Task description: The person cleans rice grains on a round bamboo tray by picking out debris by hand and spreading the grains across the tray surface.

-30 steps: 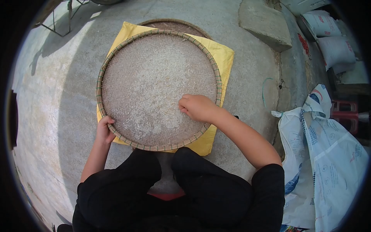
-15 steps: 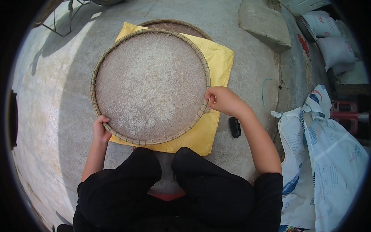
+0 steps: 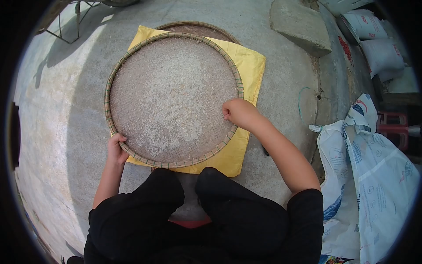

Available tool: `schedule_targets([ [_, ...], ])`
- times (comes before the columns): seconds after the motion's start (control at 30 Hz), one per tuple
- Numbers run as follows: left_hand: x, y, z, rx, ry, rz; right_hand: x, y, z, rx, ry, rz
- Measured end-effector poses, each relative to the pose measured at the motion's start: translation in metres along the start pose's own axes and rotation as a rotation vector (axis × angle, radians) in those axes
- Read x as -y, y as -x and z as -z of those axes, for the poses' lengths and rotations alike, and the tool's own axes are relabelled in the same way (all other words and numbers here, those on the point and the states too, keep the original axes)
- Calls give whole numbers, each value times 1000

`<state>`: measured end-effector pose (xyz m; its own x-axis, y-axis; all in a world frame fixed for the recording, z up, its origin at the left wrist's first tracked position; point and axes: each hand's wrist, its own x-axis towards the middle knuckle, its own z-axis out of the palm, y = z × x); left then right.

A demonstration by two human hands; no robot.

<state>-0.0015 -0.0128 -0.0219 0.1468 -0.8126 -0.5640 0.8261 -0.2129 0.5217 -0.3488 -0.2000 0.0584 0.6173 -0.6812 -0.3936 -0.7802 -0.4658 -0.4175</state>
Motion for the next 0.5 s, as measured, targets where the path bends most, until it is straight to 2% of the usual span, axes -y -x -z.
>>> schedule_targets([
  [0.2,0,-2,1,-28,-3,2,-4,3,-1,-43,75,74],
  [0.3,0,0,-1,-44,-9,-11,-1,10,16,-23,-66,102],
  [0.37,1,0,-1,-50,-11,-20,-1,17,35,64,-132,-100],
  [0.5,1,-1,2,-41,-13,-16,-6,25,55,121,53,-212],
])
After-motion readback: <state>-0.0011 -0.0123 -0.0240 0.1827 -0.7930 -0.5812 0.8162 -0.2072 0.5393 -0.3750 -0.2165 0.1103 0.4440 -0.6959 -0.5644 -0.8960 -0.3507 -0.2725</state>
